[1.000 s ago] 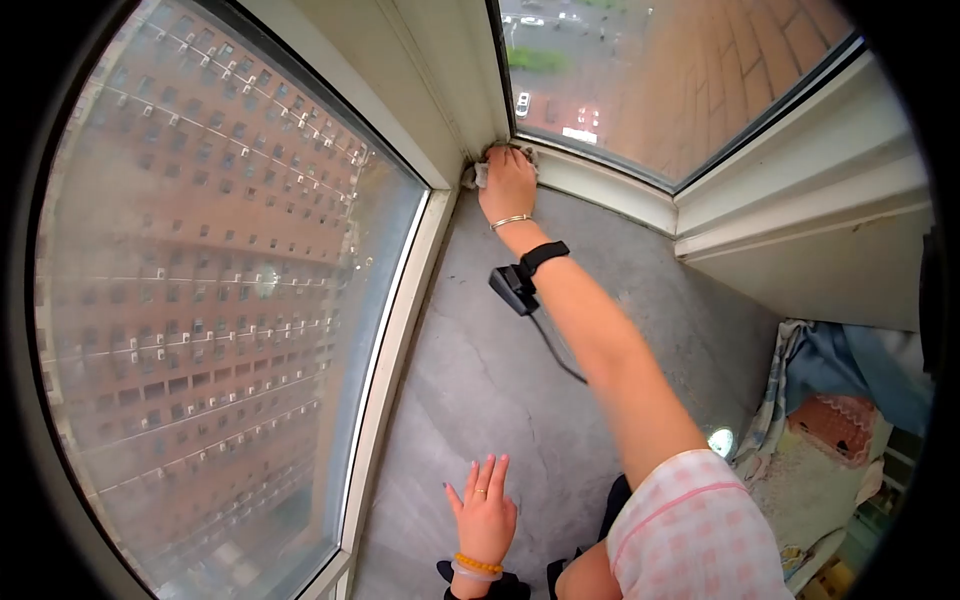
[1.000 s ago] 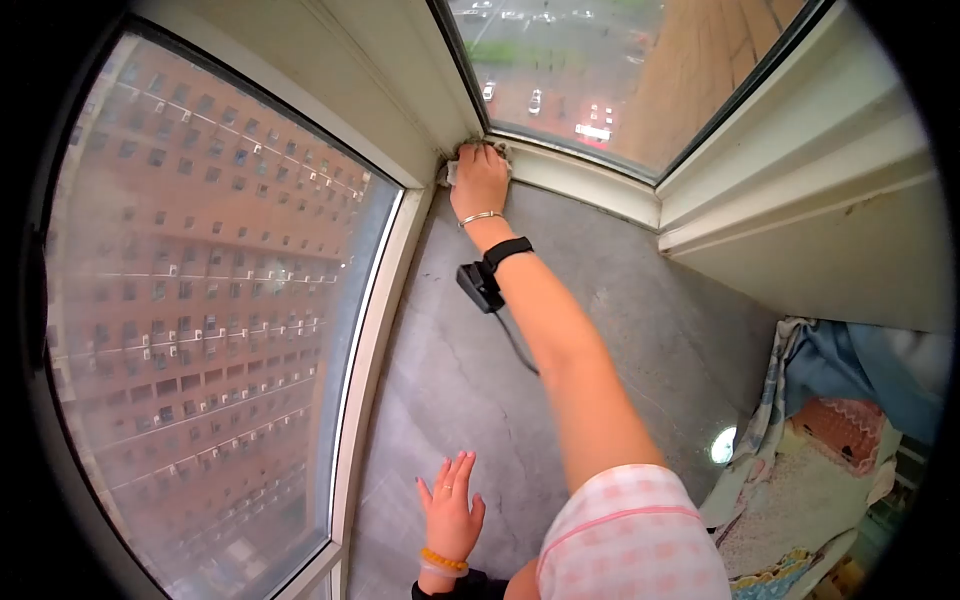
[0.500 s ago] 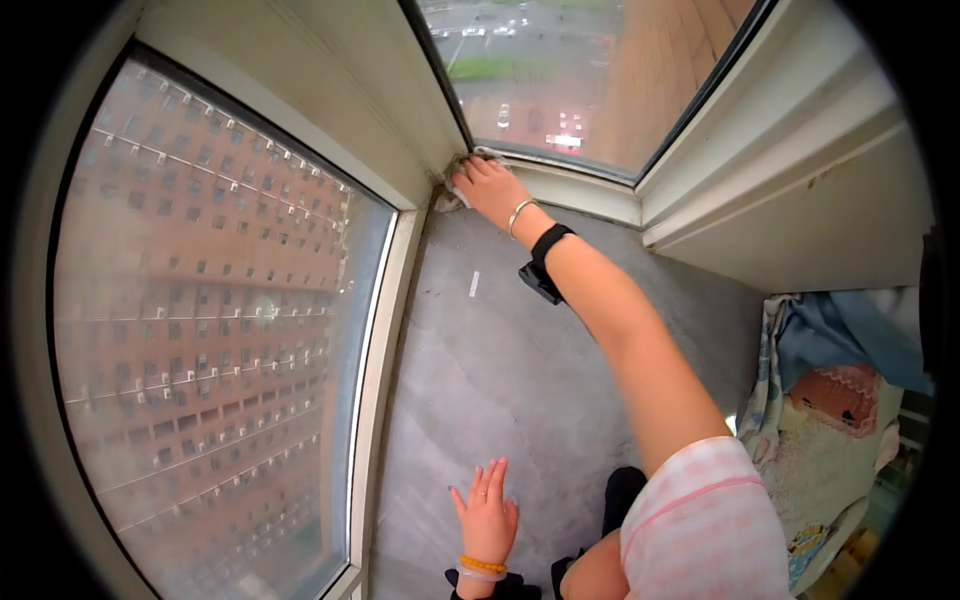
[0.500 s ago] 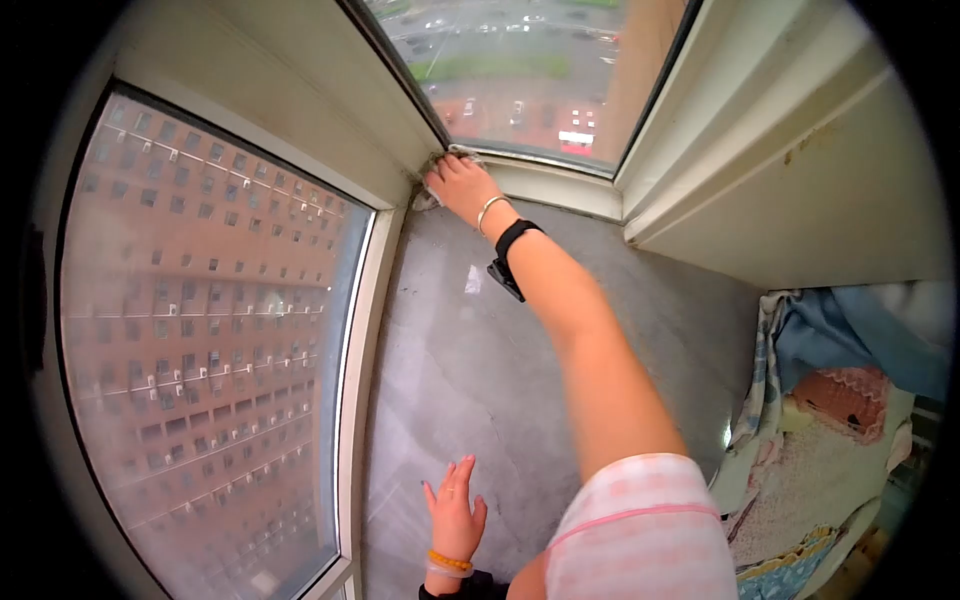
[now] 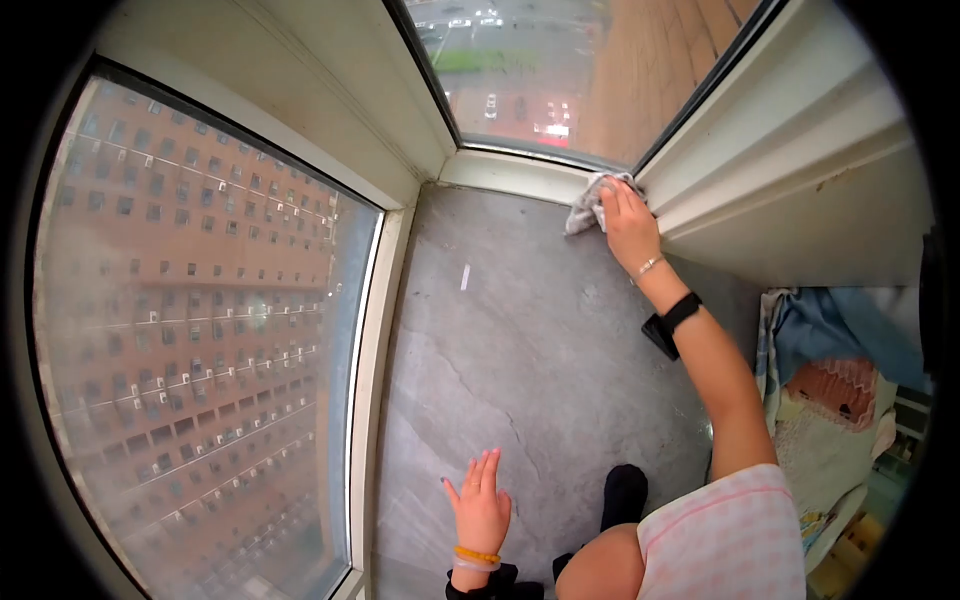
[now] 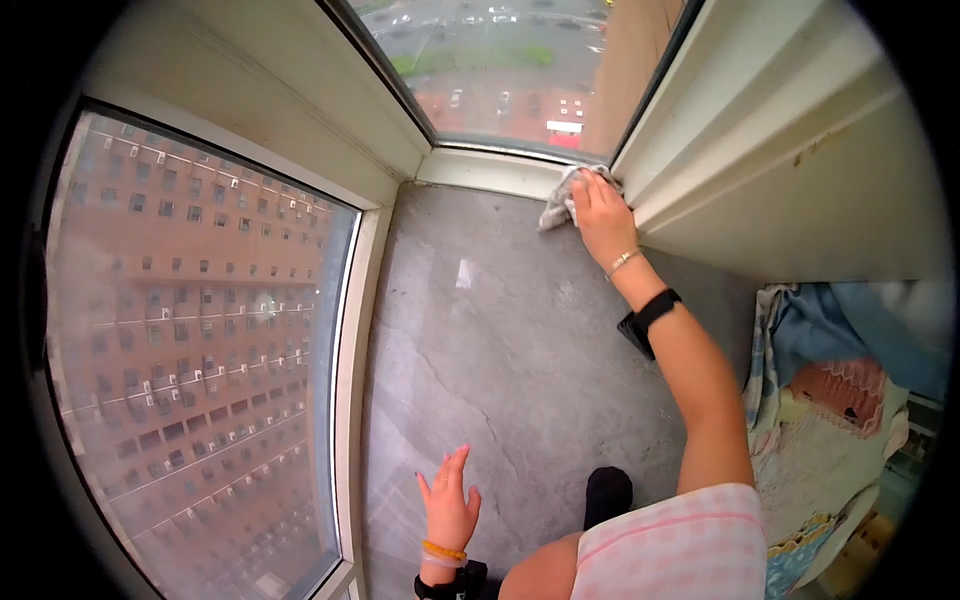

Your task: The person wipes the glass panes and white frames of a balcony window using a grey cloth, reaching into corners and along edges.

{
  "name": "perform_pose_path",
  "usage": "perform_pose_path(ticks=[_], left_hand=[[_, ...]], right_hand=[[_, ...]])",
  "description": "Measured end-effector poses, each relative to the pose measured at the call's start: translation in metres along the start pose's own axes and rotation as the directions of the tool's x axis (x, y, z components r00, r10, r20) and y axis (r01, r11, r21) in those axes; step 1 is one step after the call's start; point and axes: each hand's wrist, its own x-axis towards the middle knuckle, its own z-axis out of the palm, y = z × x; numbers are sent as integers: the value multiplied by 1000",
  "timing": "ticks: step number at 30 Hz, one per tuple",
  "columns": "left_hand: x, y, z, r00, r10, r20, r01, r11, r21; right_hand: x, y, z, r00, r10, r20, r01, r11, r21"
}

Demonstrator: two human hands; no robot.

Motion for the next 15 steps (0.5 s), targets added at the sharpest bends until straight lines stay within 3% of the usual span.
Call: perform_pose_path(ticks=[3,7,9,11,15], left_hand=[[-6,-2,-1,999,-36,17,36,999,7],[-6,2,2,999,-37,13,37,999,17],[-6,8,5,999,-36,26,35,999,25],[-6,12,5,999,-15,33,14,1000,20],[-7,17,7,999,18,51,-19,1000,23]], right_hand=[[16,-33,14,958,285,-9,-285,958,-7],[60,-85,50,993,119,5,-118,991,-56],[85,-110,70,994,34,-105,-39,999,-39],[106,-136,88,995,-26,-100,27,1000,15],[111,-134,96,961,-162,-224,156,987,-42]])
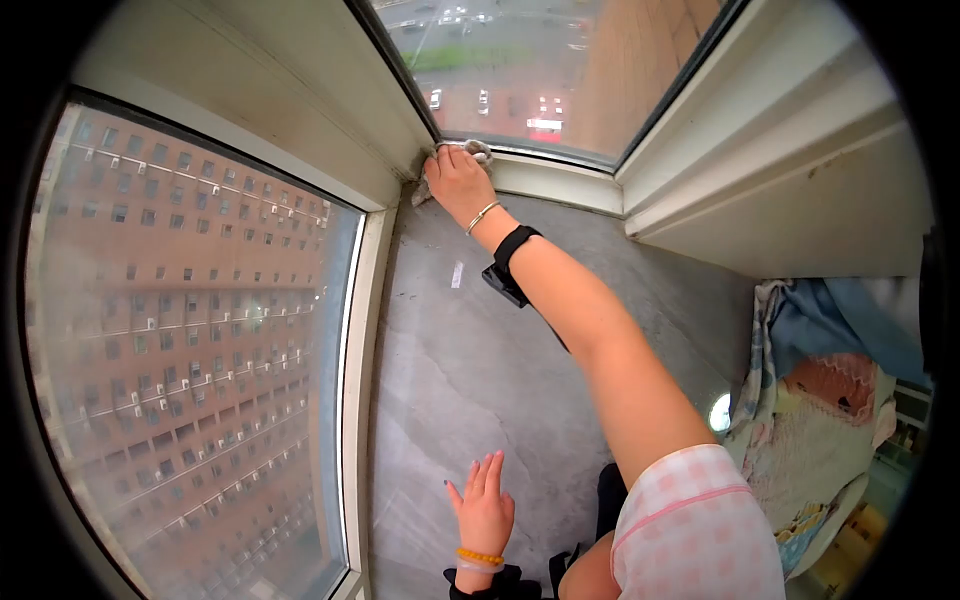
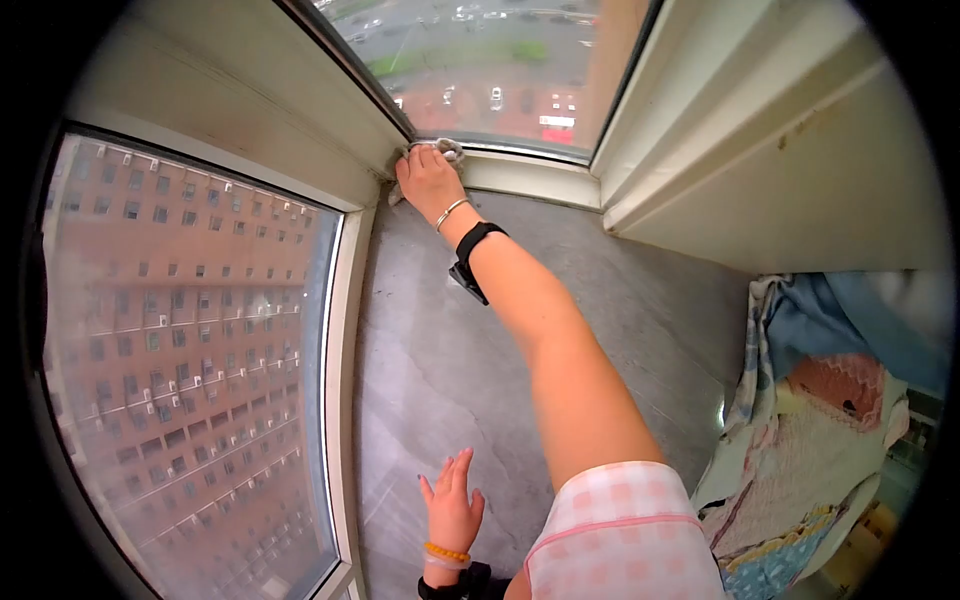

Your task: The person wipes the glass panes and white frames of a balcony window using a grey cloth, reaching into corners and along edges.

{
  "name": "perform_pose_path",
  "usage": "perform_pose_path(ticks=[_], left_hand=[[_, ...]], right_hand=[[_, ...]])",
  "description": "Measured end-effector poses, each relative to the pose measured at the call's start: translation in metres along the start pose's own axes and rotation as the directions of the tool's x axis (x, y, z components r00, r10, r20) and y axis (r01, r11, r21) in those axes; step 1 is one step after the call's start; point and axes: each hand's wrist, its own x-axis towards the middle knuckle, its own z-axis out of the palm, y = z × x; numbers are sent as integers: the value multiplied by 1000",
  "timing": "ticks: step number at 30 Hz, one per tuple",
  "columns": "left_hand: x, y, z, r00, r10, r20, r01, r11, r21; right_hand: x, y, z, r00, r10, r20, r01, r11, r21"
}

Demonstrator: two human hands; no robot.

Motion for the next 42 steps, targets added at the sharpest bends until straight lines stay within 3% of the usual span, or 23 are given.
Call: perform_pose_path(ticks=[5,8,10,11,14,17,18,22,25,28,29,31,33,35,36,37,39,40,41,42], left_hand=[[2,0,-2,996,72,-53,-70,996,48],[1,-2,-3,997,55,-62,-51,997,64],[-3,-3,-4,997,57,-57,-54,996,64],[-5,-3,-4,997,55,-51,-51,996,67],[-9,-2,-2,997,67,-42,-65,996,63],[-13,-2,-2,996,81,-30,-78,993,88],[-14,-2,-3,996,82,-33,-79,993,88],[-17,-1,-3,994,94,-48,-89,991,95],[-20,-3,-2,994,94,-61,-87,990,112],[-19,0,-9,991,103,-81,-92,987,130],[-22,-1,-12,990,104,-91,-93,988,122],[-25,-1,-15,989,108,-104,-96,988,121],[-27,-2,-15,987,114,-114,-102,989,110],[-28,-5,-14,983,130,-131,-122,990,64],[-26,-7,-17,981,129,-143,-121,991,58],[-22,-8,-23,970,161,-180,-162,987,6],[-8,-7,-35,954,184,-236,-203,977,-59],[0,-6,-44,938,211,-273,-250,961,-115],[7,-1,-50,921,231,-313,-294,941,-169],[17,4,-51,921,213,-326,-283,941,-184]], right_hand=[[-54,71,-56,973,-160,163,181,976,-121],[-86,104,-89,973,-139,182,168,974,-155],[-101,116,-107,928,-36,370,142,954,-264],[-106,118,-112,929,-37,368,144,953,-266],[-117,114,-118,908,-8,419,222,858,-463],[-131,102,-124,833,107,543,180,875,-449],[-134,104,-130,878,14,479,251,839,-483],[-125,103,-126,874,56,483,216,846,-488],[-118,97,-118,799,166,578,190,842,-504],[-100,90,-112,586,290,757,234,834,-501],[-97,86,-115,588,288,756,229,837,-498],[-86,82,-116,448,359,819,232,838,-494],[-93,89,-118,448,357,820,120,885,-451],[-98,101,-134,455,425,782,-292,901,-320],[-91,103,-155,442,436,784,-411,875,-255],[-93,101,-165,451,430,782,-400,881,-253],[-99,95,-187,513,499,698,-768,630,115],[-105,89,-193,471,459,754,-878,323,352],[-113,81,-200,446,389,806,-864,-49,501],[-111,66,-218,455,266,850,-753,-394,527]])
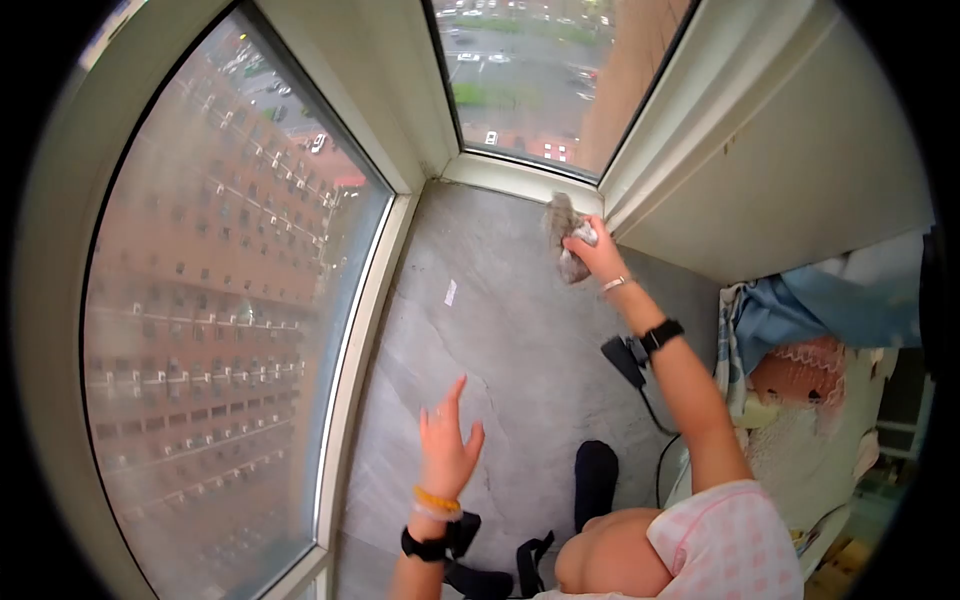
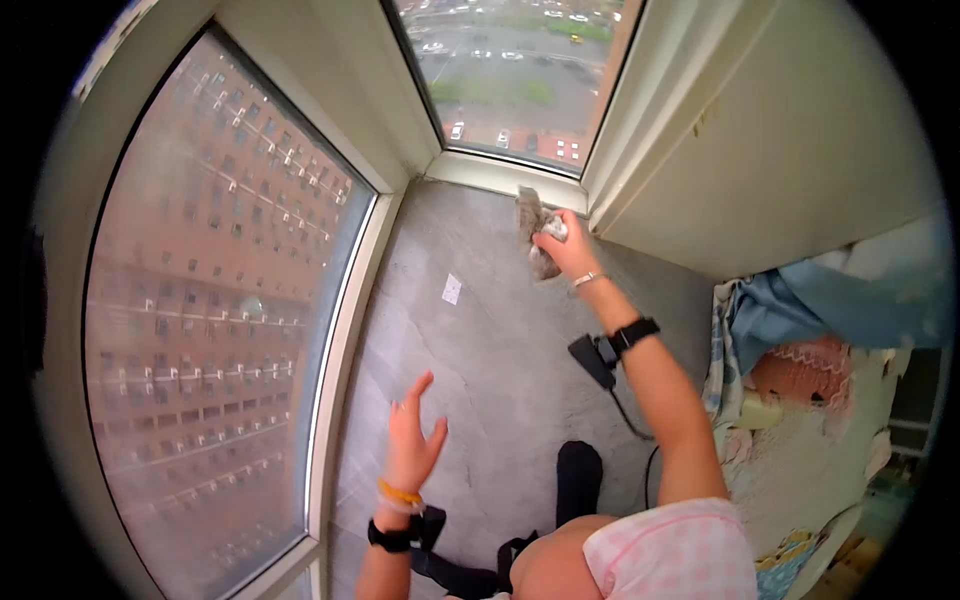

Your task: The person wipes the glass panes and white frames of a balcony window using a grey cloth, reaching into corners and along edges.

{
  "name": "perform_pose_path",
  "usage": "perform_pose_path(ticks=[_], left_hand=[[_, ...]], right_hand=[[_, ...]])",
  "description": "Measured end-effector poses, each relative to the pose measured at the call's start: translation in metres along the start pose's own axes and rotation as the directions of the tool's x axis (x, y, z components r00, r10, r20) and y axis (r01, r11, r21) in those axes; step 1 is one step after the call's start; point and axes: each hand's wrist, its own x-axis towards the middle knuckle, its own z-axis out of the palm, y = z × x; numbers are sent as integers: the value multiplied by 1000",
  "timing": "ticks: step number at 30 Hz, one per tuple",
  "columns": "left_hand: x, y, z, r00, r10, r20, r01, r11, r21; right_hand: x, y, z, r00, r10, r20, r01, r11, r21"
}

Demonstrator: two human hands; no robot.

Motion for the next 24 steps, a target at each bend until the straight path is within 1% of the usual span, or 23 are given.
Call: perform_pose_path(ticks=[1,2,3,4,5,6,7,8,9,11,12,13,14,15,16,17,18,20,21,23,24], left_hand=[[13,-2,5,1000,-27,-2,25,948,-317],[24,-2,5,999,-48,1,39,799,-600],[32,5,2,998,-58,-14,38,795,-605],[38,15,-2,987,-125,96,151,569,-808],[43,23,-4,964,-148,219,253,285,-924],[46,23,-1,957,-141,254,274,144,-951],[45,25,0,958,-146,249,269,140,-953],[43,28,0,958,-142,248,261,86,-961],[41,30,-1,959,-138,248,255,32,-966],[35,24,4,964,-158,216,223,32,-974],[32,23,6,967,-177,185,194,34,-981],[30,23,5,967,-178,181,189,29,-982],[28,24,4,968,-206,142,162,81,-984],[28,25,3,968,-232,99,132,133,-982],[28,24,3,968,-233,92,124,129,-984],[27,22,3,968,-251,21,88,258,-962],[27,21,3,964,-260,-50,56,385,-921],[26,23,-2,966,-252,-56,45,379,-924],[25,23,-4,969,-239,-60,35,376,-926],[23,23,-6,964,-253,-82,18,372,-928],[22,23,-6,959,-264,-103,2,368,-930]], right_hand=[[-20,-6,16,992,26,127,-69,933,353],[-38,-6,29,968,112,226,-215,837,504],[-54,-8,42,925,179,335,-360,697,620],[-72,-12,52,897,188,401,-417,661,624],[-86,-17,61,865,193,462,-472,623,623],[-95,-17,67,860,196,472,-480,625,616],[-102,-16,71,820,190,541,-533,599,598],[-107,-17,73,776,181,605,-583,573,576],[-109,-19,74,772,184,608,-587,573,572],[-113,-23,76,812,277,514,-526,729,437],[-113,-21,76,810,281,516,-528,731,431],[-112,-15,77,896,213,390,-361,861,359],[-112,-13,78,956,113,270,-184,950,253],[-114,-18,80,955,112,276,-183,952,246],[-118,-27,82,947,140,289,-237,913,333],[-122,-32,84,938,169,304,-290,862,416],[-125,-30,87,936,170,308,-292,863,411],[-132,-23,92,954,113,278,-158,977,142],[-128,-21,90,953,114,280,-158,977,140],[-119,-16,83,916,236,323,-216,971,-99],[-116,-12,80,917,234,324,-212,972,-103]])
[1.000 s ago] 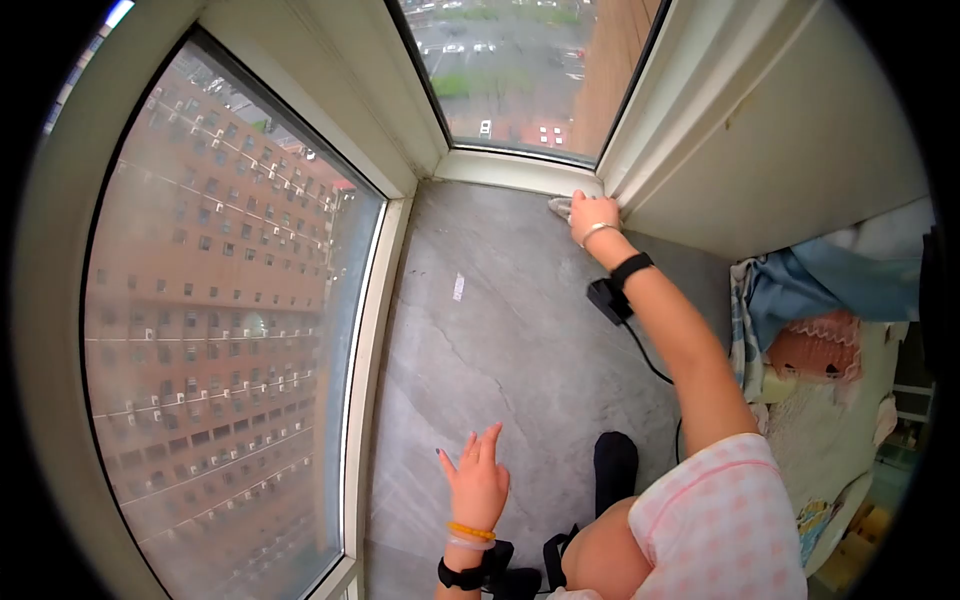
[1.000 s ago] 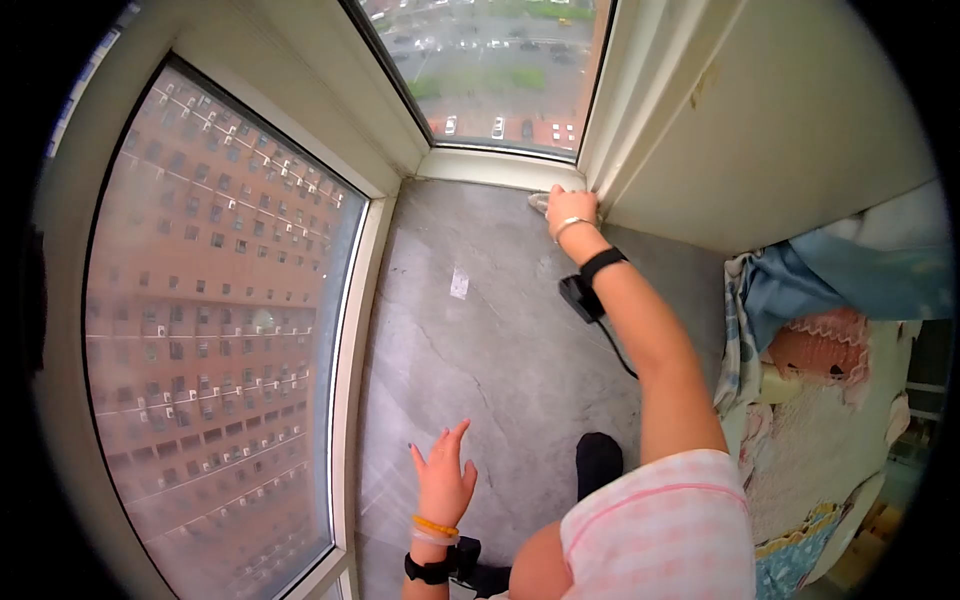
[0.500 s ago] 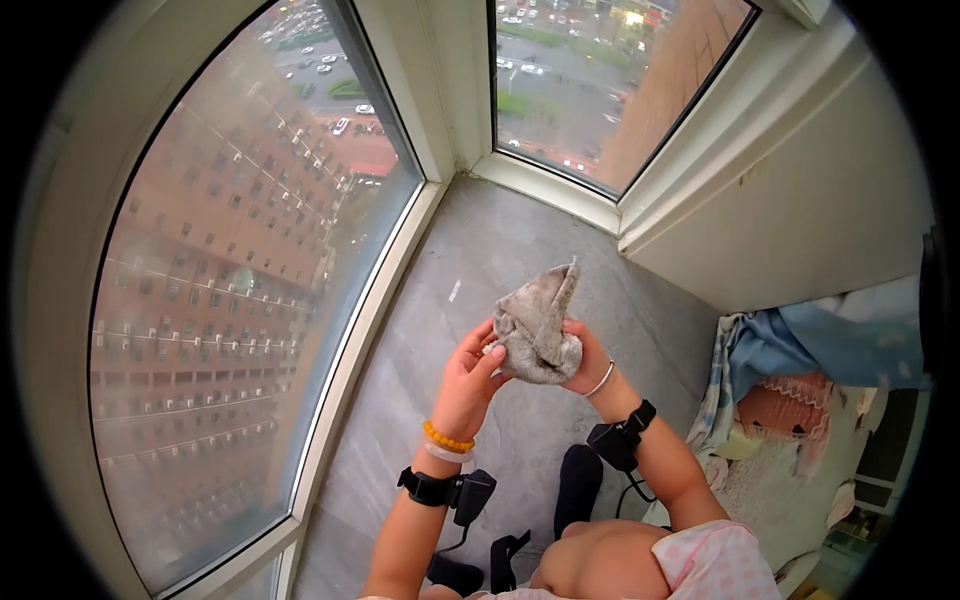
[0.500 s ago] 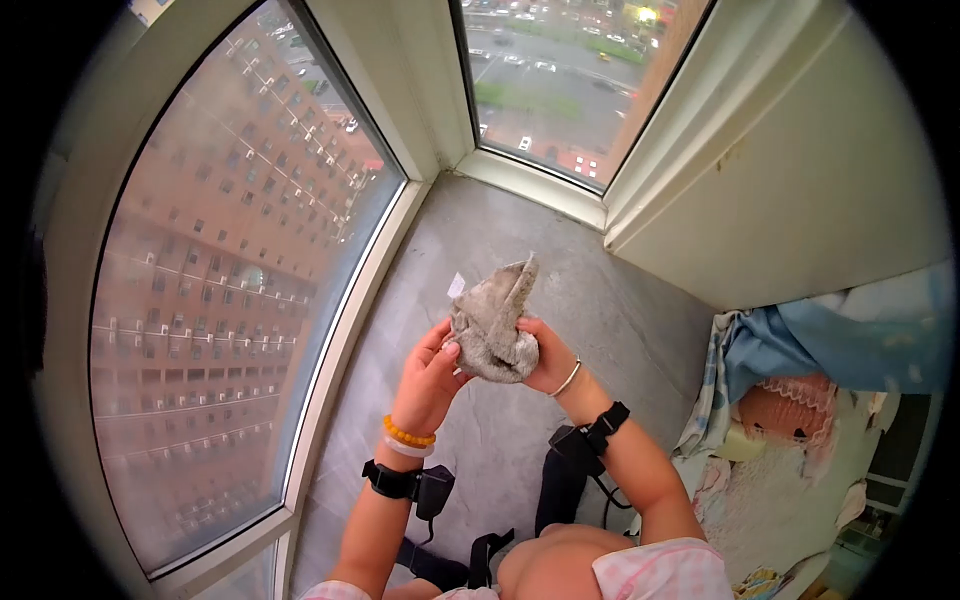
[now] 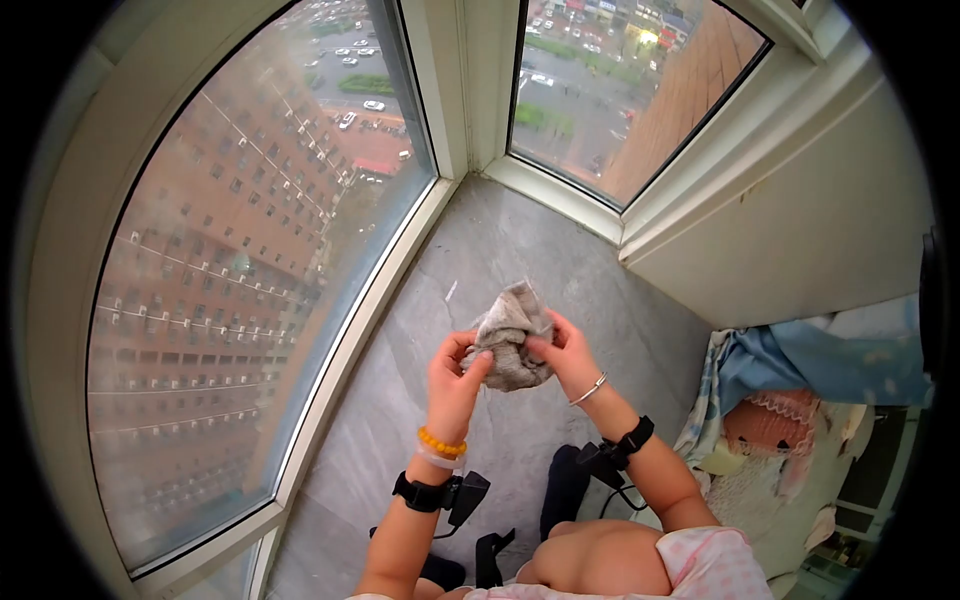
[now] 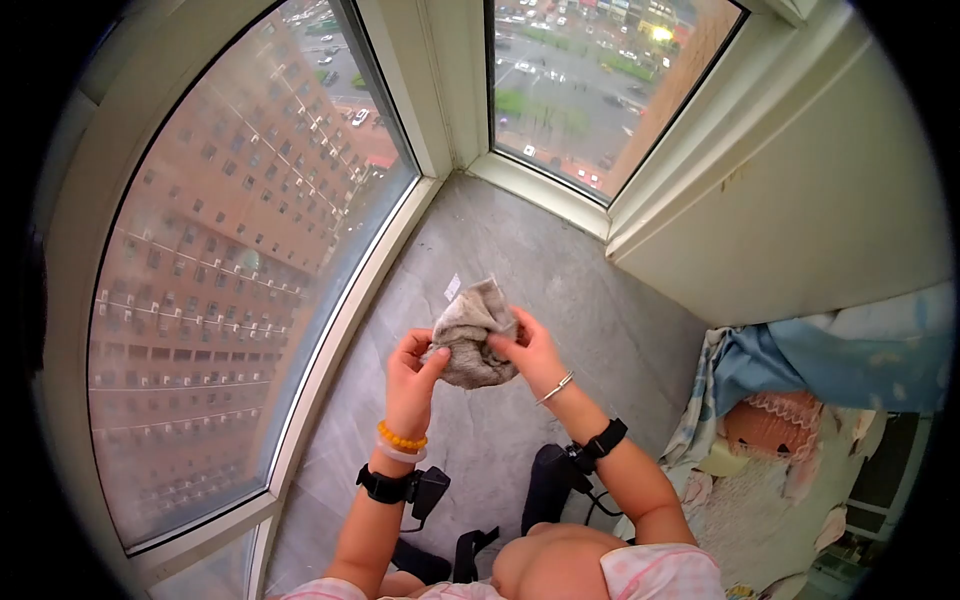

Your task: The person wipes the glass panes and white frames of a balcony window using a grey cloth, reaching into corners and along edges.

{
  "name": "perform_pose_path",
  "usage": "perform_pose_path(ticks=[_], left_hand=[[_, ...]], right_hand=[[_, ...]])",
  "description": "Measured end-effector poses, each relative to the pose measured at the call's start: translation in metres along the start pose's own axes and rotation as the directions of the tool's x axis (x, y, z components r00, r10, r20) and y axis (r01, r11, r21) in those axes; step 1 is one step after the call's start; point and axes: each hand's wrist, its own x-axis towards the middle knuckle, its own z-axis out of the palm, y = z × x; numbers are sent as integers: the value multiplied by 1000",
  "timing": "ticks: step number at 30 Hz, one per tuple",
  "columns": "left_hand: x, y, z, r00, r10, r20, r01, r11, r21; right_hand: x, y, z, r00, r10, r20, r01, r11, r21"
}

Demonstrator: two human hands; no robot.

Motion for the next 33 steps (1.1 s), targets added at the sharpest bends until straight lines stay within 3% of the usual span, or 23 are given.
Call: perform_pose_path(ticks=[1,3,5,7,8,9,10,12,13,15,16,17,18,19,20,22,23,25,29,31,33], left_hand=[[-1,0,0,1000,7,6,-7,1000,-5],[1,0,3,997,71,-14,-68,986,153],[0,3,13,990,141,-21,-134,970,201],[-4,9,22,981,180,-68,-137,903,407],[-5,8,26,969,243,-46,-189,847,497],[-7,5,31,967,250,-42,-199,849,490],[-10,2,36,933,348,93,-340,764,549],[-14,-1,39,822,441,360,-565,555,610],[-16,0,41,817,450,360,-572,554,605],[-23,7,46,791,436,429,-612,552,566],[-22,6,42,736,457,500,-677,478,560],[-22,7,38,734,460,500,-679,476,559],[-23,9,35,767,434,472,-641,519,565],[-23,9,31,800,406,443,-600,561,570],[-22,6,25,800,410,438,-600,560,571],[-21,-2,15,833,417,365,-552,580,598],[-22,-6,11,834,419,359,-550,581,600],[-21,-14,4,873,390,292,-471,522,711],[-19,-31,6,920,294,259,-376,473,797],[-19,-39,11,940,250,230,-329,503,799],[-18,-42,14,947,233,222,-314,517,796]], right_hand=[[2,4,-4,999,4,-34,-2,998,59],[1,4,-6,996,-16,-83,24,995,99],[-3,9,14,971,-14,-240,64,977,204],[-20,-26,33,964,220,-150,-130,881,455],[-19,-28,33,965,208,-158,-119,887,445],[-18,-29,34,982,185,32,-168,793,585],[-16,-31,33,968,126,216,-243,678,694],[-6,-31,26,975,83,205,-202,715,669],[1,-33,23,979,45,199,-166,745,646],[13,-50,8,999,-6,-40,29,796,605],[21,-69,-2,983,-62,-175,152,809,568],[26,-106,-5,851,-437,-290,517,791,327],[34,-136,-17,662,-636,-397,660,745,-94],[44,-179,-28,334,-925,-180,745,377,-550],[48,-228,-30,37,-991,128,466,-96,-880],[70,-279,-49,-145,-868,475,54,-486,-872],[93,-296,-63,-200,-799,567,-49,-569,-821],[135,-313,-79,-42,-779,625,-324,-581,-746],[199,-310,-83,-126,-699,704,-490,-573,-657],[213,-286,-77,-11,-795,606,-500,-521,-692],[243,-236,-88,211,-718,663,-488,-665,-565]])
